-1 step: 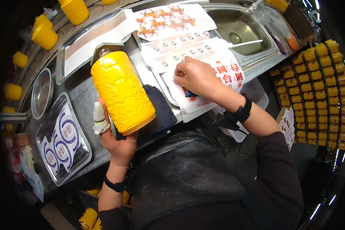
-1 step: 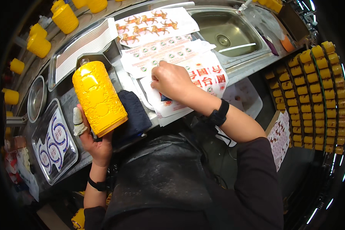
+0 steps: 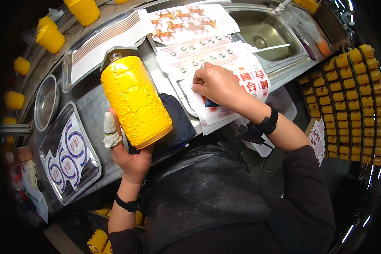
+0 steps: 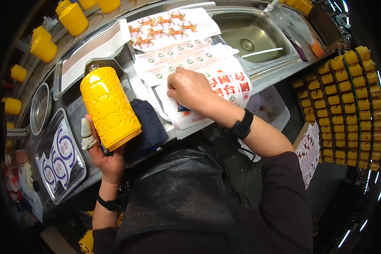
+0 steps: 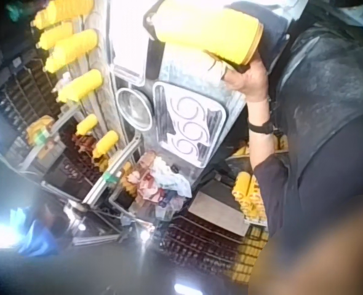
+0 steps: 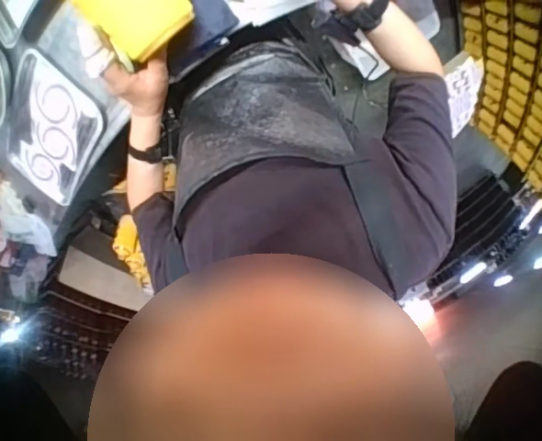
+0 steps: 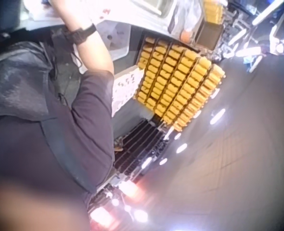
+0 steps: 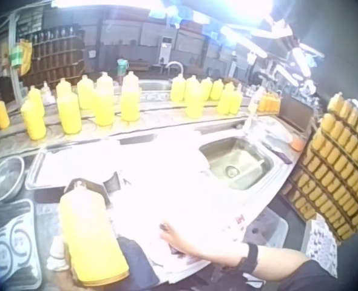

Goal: Apply adhesive labels to yellow textured bottles at a production line station.

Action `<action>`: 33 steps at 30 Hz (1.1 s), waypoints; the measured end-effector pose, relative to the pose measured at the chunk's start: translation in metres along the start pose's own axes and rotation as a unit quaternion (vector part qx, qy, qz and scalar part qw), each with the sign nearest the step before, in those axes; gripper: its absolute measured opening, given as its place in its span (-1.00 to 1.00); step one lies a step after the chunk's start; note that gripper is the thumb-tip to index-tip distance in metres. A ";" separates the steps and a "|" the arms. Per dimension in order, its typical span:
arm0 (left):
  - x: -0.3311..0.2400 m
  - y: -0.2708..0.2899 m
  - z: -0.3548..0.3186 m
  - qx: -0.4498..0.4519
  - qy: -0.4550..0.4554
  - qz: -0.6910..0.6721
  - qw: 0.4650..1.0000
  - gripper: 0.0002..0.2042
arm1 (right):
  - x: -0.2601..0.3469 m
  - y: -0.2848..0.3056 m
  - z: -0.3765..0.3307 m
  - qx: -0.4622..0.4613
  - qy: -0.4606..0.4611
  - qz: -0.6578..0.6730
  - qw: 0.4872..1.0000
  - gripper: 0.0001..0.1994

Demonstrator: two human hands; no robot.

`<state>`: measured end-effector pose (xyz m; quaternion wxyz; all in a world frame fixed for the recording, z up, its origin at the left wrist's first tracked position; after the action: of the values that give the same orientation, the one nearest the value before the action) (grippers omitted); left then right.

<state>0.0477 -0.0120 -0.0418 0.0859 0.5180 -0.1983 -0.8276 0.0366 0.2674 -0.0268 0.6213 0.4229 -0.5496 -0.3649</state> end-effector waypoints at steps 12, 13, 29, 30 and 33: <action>-0.001 -0.002 0.001 0.005 -0.015 -0.011 1.000 -0.17 | -0.002 0.024 0.000 -0.095 0.037 0.097 0.990 -0.89; 0.000 -0.003 0.001 0.001 -0.013 -0.022 1.000 -0.17 | 0.000 0.033 -0.005 -0.094 0.010 0.173 0.980 -0.88; 0.001 -0.003 -0.002 -0.001 0.015 -0.025 1.000 -0.13 | -0.293 0.040 -0.316 -0.278 -0.440 -0.162 0.838 -0.82; 0.000 -0.002 -0.002 -0.001 0.013 -0.029 1.000 -0.13 | -0.313 0.027 -0.333 -0.271 -0.465 -0.167 0.826 -0.81; -0.002 -0.003 0.000 0.011 0.018 -0.020 1.000 -0.15 | -0.357 -0.001 -0.371 -0.300 -0.445 -0.073 0.841 -0.63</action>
<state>0.0487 -0.0089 -0.0414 0.0672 0.5372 -0.1952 -0.8178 0.3579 0.6409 -0.1750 0.3780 0.0468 -0.5983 -0.7049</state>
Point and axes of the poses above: each hand's wrist, its own z-axis towards the middle knuckle, its own y-axis out of the back of the hand, x = y × z, the point moved 3 cm from there along z, towards the middle knuckle, and after that the axes turned 10 degrees about y, right-handed, at the moved point
